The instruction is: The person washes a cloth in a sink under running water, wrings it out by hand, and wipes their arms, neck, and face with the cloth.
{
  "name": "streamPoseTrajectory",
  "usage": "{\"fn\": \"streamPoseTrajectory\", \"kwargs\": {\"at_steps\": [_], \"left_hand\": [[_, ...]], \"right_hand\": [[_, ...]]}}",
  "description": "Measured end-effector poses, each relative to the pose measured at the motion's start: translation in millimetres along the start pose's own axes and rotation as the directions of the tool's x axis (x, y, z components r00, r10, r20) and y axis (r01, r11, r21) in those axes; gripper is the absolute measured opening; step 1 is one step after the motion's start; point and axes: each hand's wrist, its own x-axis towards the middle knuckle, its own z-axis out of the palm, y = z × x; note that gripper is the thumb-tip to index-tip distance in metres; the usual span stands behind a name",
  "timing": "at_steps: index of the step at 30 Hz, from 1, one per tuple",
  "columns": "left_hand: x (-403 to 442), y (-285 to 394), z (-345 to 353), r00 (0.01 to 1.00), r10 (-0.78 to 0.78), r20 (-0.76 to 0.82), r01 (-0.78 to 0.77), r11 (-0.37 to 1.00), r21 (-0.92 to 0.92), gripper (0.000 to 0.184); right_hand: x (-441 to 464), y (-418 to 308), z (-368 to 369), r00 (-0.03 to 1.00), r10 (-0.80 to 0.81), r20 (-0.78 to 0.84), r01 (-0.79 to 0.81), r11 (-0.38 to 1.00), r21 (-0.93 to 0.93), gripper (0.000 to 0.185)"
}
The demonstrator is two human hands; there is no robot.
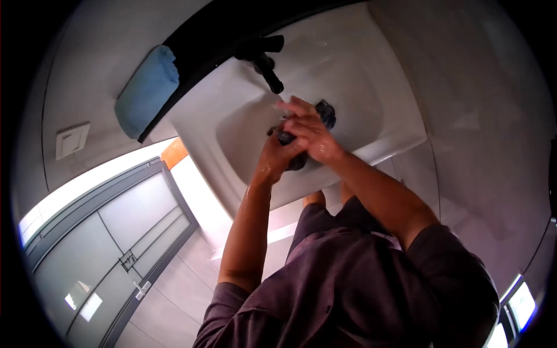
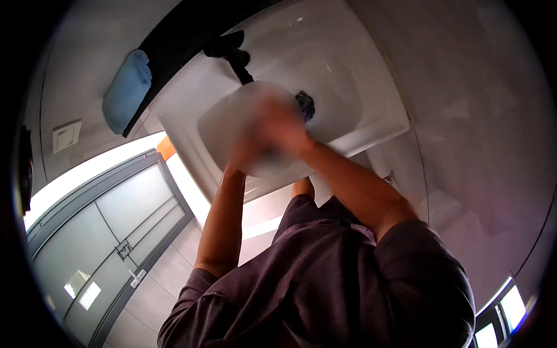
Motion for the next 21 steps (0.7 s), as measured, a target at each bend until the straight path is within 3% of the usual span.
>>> {"fn": "streamPoseTrajectory", "kwargs": {"at_steps": [1, 2, 4, 5, 6, 7, 8, 9, 10, 12, 13, 16, 17, 20, 21], "left_hand": [[-6, 4, -1, 0.997, 0.019, 0.068, -0.026, 0.995, 0.101, 0.054], [-7, 10, -1, 0.990, 0.034, 0.138, -0.061, 0.978, 0.200, 0.049], [-20, 29, 19, 0.990, 0.135, 0.043, -0.141, 0.960, 0.243, 0.036], [-33, 50, 32, 0.970, 0.242, 0.026, -0.241, 0.943, 0.230, 0.035], [-40, 65, 41, 0.938, 0.346, 0.013, -0.341, 0.915, 0.218, 0.034], [-41, 69, 43, 0.936, 0.352, 0.018, -0.352, 0.935, 0.030, 0.033], [-45, 70, 44, 0.913, 0.407, -0.040, -0.407, 0.913, -0.008, 0.035], [-49, 78, 46, 0.896, 0.445, -0.005, -0.433, 0.871, -0.233, 0.037], [-53, 85, 48, 0.872, 0.488, 0.019, -0.430, 0.786, -0.445, 0.040], [-48, 81, 42, 0.859, 0.502, -0.101, -0.484, 0.732, -0.479, 0.041], [-43, 77, 37, 0.848, 0.506, -0.157, -0.512, 0.706, -0.489, 0.042], [-16, 40, 4, 0.888, 0.313, -0.336, -0.435, 0.808, -0.397, 0.042], [-10, 27, -5, 0.917, 0.198, -0.345, -0.326, 0.872, -0.366, 0.044], [24, -11, -22, 0.966, 0.019, -0.257, -0.147, 0.860, -0.490, 0.043], [38, -13, -20, 0.984, 0.044, -0.172, -0.133, 0.825, -0.549, 0.042]], "right_hand": [[-3, -9, -6, 0.994, -0.097, -0.059, 0.059, 0.887, -0.459, 0.028], [-9, -27, 3, 0.924, 0.244, -0.296, -0.273, 0.960, -0.061, 0.032], [-6, -38, -22, 0.825, 0.230, -0.516, -0.421, 0.860, -0.290, 0.040], [-8, -21, -54, 0.827, 0.188, -0.530, -0.490, 0.704, -0.514, 0.046], [-5, -20, -60, 0.813, 0.276, -0.513, -0.508, 0.767, -0.393, 0.045], [-4, -18, -66, 0.798, 0.363, -0.481, -0.526, 0.809, -0.262, 0.043], [-3, -14, -73, 0.781, 0.449, -0.434, -0.545, 0.829, -0.124, 0.042], [3, 3, -77, 0.815, 0.474, -0.332, -0.495, 0.868, 0.024, 0.057], [0, 12, -84, 0.753, 0.619, -0.223, -0.567, 0.783, 0.257, 0.062], [20, -11, -61, 0.622, 0.778, 0.090, -0.640, 0.438, 0.631, 0.072], [24, -14, -60, 0.578, 0.796, 0.183, -0.660, 0.323, 0.679, 0.079], [32, -32, -55, 0.625, 0.770, 0.131, -0.594, 0.360, 0.719, 0.073], [32, -33, -56, 0.700, 0.714, 0.025, -0.515, 0.481, 0.710, 0.058], [30, -19, -69, 0.678, 0.722, -0.140, -0.572, 0.637, 0.516, 0.045], [32, -27, -51, 0.732, 0.652, -0.195, -0.528, 0.726, 0.441, 0.042]]}}
